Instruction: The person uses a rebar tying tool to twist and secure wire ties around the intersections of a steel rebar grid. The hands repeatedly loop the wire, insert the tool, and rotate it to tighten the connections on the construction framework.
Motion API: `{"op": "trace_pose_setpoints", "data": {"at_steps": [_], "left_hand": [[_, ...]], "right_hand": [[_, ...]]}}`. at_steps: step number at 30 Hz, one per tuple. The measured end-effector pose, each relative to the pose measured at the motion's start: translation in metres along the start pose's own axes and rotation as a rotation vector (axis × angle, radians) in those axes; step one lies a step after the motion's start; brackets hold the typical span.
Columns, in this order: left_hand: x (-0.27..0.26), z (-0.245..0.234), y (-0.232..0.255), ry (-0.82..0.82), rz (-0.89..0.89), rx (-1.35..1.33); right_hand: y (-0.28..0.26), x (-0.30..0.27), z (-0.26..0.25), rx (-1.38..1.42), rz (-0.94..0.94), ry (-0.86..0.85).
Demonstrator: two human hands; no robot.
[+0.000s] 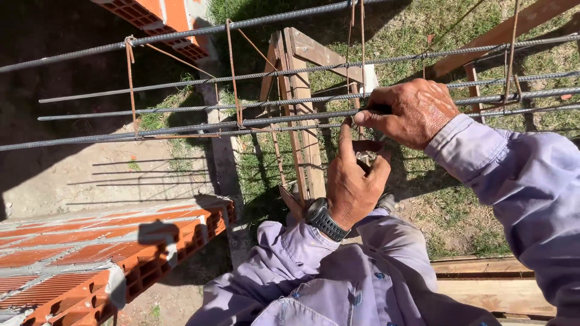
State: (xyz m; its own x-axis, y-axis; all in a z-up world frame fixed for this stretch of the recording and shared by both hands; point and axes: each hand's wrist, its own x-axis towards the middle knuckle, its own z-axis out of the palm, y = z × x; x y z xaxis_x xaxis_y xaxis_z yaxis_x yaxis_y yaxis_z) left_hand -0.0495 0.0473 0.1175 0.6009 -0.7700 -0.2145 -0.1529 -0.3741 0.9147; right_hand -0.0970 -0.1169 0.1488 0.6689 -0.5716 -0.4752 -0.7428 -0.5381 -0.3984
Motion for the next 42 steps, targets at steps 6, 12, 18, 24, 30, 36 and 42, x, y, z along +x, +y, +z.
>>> {"op": "trace_pose_setpoints", "data": {"at_steps": [6, 12, 18, 24, 30, 36, 42], "left_hand": [[0.0, -0.017, 0.056, -0.147, -0.23, -0.01], [0.019, -0.036, 0.064, -0.379, -0.142, 0.127], [0.041, -0.046, 0.066, -0.538, -0.164, 0.259], [0.055, -0.048, 0.007, -0.363, -0.454, -0.305], [0.036, -0.04, -0.026, -0.453, -0.564, -1.064], [0.033, -0.027, -0.047, -0.592, -0.45, -1.424], [0.052, -0.046, -0.052, -0.697, -0.471, -1.013]], "right_hand": [[-0.003, -0.003, -0.005, 0.035, -0.032, 0.019], [0.007, 0.001, 0.002, 0.054, -0.088, 0.036], [0.0, -0.005, 0.006, -0.146, -0.084, 0.122], [0.002, -0.003, -0.004, 0.046, -0.073, 0.002], [0.0, -0.003, -0.005, 0.071, -0.11, 0.059], [0.035, -0.013, 0.029, -0.196, -0.589, 0.643], [0.1, -0.045, 0.172, 0.353, 0.012, 0.659]]}}
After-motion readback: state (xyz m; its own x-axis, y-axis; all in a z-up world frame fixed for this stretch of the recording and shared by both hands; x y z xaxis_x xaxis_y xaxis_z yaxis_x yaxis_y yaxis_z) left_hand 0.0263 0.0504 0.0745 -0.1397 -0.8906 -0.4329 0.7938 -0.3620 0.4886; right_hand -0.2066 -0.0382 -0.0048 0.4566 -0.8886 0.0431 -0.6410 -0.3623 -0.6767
